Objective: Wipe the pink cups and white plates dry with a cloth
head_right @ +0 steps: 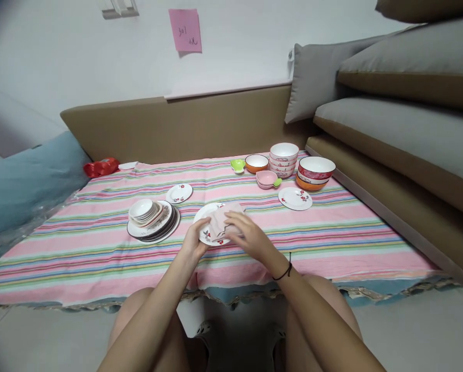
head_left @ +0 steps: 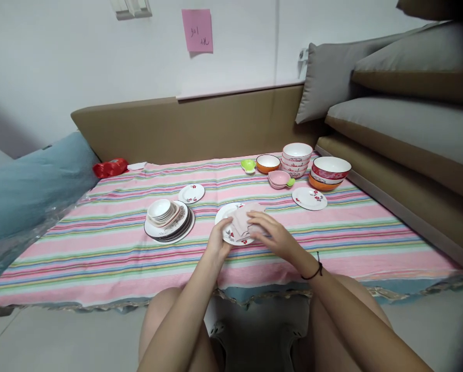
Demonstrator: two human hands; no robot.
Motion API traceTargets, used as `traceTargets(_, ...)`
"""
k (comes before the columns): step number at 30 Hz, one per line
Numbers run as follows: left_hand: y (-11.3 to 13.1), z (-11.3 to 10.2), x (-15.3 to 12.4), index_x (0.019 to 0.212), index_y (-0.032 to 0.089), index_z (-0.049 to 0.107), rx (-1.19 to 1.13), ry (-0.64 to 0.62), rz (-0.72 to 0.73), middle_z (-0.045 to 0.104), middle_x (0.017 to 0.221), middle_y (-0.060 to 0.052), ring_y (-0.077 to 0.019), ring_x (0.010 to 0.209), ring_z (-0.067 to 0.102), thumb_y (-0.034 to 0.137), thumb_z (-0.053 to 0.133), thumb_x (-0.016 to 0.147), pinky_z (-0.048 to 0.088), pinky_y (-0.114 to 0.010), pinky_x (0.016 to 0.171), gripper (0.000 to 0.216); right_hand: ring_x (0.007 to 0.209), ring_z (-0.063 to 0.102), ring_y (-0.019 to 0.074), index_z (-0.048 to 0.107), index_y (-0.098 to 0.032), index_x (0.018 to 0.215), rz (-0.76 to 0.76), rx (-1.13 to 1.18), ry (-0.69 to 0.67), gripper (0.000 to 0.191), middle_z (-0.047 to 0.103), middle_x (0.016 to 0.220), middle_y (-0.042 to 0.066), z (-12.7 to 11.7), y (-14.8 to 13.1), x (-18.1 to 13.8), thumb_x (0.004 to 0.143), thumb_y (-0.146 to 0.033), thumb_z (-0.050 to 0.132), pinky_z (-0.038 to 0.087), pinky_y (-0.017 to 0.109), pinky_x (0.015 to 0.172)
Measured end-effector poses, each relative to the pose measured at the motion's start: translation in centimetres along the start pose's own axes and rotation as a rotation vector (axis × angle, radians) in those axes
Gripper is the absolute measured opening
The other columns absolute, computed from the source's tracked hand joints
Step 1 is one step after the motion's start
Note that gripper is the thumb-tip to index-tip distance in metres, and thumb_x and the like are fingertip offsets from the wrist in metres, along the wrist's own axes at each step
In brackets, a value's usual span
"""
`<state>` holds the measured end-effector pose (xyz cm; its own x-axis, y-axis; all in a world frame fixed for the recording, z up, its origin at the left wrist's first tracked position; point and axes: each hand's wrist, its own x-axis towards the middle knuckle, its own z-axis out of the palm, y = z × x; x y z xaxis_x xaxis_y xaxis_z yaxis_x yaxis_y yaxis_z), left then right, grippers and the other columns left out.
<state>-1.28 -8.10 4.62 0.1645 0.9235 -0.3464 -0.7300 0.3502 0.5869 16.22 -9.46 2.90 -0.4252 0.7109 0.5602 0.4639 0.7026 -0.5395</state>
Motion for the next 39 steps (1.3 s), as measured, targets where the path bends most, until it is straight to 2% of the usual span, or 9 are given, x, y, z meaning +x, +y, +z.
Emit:
traceTargets(4,-0.2,0.1,-0.1,0.109,0.008,0.064,0.051,-0.019,-0.007,0.074,0.088,-0.011,-0.0289,0.094,0.069,0.004,0.058,0.062,0.054,-0.041,0.088,0.048,0.111,0.056,0.0246,0.063,-0.022,0.11,0.025,-0.146,0.16,0.021,0.063,0.115,0.01,-1.8,1.2,-0.2,0.092,-0.021,0.052,0.047,0.045,0.096)
traceTargets(9,-1.2,0.2,0.0,0.1,0.008,0.066,0.063,-0.027,-0.035,0.074,0.088,-0.011,-0.0291,0.095,0.069,0.005,0.056,0.059,0.054,-0.042,0.089,0.043,0.097,0.058,0.0233,0.065,-0.021,0.092,-0.046,-0.291,0.127,0.01,0.066,0.1,0.007,-2.0,1.2,-0.3,0.09,-0.018,0.055,0.048,0.041,0.086)
traceTargets(13,-1.3,0.5,0.2,0.095,0.009,0.067,0.039,0.011,-0.012,0.074,0.086,-0.01,-0.0286,0.094,0.069,0.009,0.058,0.061,0.054,-0.04,0.089,0.035,0.096,0.058,0.0222,0.061,-0.02,0.094,-0.099,-0.322,0.112,0.01,0.068,0.099,0.007,-2.0,0.5,-0.3,0.091,-0.016,0.051,0.044,0.04,0.088)
traceTargets(16,-1.2,0.6,0.3,0.091,0.008,0.068,0.033,0.038,0.023,0.073,0.081,-0.009,-0.0269,0.088,0.069,0.013,0.063,0.065,0.054,-0.037,0.086,0.028,0.094,0.059,0.022,0.059,-0.02,0.093,-0.102,-0.304,0.07,0.011,0.068,0.094,0.006,-2.0,0.3,-0.4,0.092,-0.016,0.05,0.043,0.04,0.088)
traceTargets(20,-1.4,0.4,0.7,0.088,0.008,0.068,0.032,0.104,0.037,0.07,0.07,-0.006,-0.023,0.072,0.068,0.001,0.06,0.057,0.054,-0.033,0.076,0.033,0.089,0.06,0.0222,0.06,-0.021,0.092,-0.048,-0.233,0.003,0.015,0.068,0.089,0.006,-1.6,0.3,-0.7,0.094,-0.019,0.045,0.045,0.04,0.086)
traceTargets(27,-2.5,-0.3,1.4,0.092,0.009,0.065,0.017,0.223,0.132,0.068,0.068,-0.002,-0.0158,0.057,0.061,-0.004,0.054,0.05,0.048,-0.025,0.058,0.045,0.09,0.064,0.0218,0.059,-0.023,0.095,0.218,0.064,0.276,0.013,0.068,0.093,0.006,-0.9,-0.4,-0.8,0.095,-0.028,0.047,0.05,0.034,0.078)
traceTargets(32,-2.7,-0.7,1.9,0.084,0.009,0.063,0.004,0.262,0.13,0.065,0.065,-0.003,-0.0153,0.056,0.059,-0.002,0.054,0.052,0.047,-0.025,0.057,0.035,0.084,0.059,0.0221,0.061,-0.022,0.088,0.079,-0.061,0.049,0.016,0.064,0.083,0.006,-0.3,-0.8,-0.8,0.094,-0.023,0.046,0.047,0.035,0.074)
traceTargets(36,-2.5,-0.8,1.9,0.08,0.01,0.061,-0.003,0.27,0.127,0.064,0.066,-0.002,-0.0154,0.058,0.06,-0.002,0.053,0.053,0.048,-0.025,0.059,0.031,0.092,0.058,0.0238,0.057,-0.021,0.117,0.035,-0.106,-0.023,0.026,0.064,0.098,0.009,0.3,-0.6,-1.0,0.093,-0.025,0.05,0.048,0.038,0.08)
traceTargets(39,-2.6,-0.5,1.6,0.078,0.01,0.06,0.01,0.272,0.116,0.064,0.065,-0.003,-0.0163,0.056,0.06,-0.003,0.053,0.051,0.048,-0.026,0.057,0.03,0.087,0.056,0.0234,0.052,-0.021,0.129,0.025,-0.203,-0.044,0.038,0.06,0.095,0.009,0.5,-0.5,-1.0,0.092,-0.025,0.051,0.049,0.038,0.076)
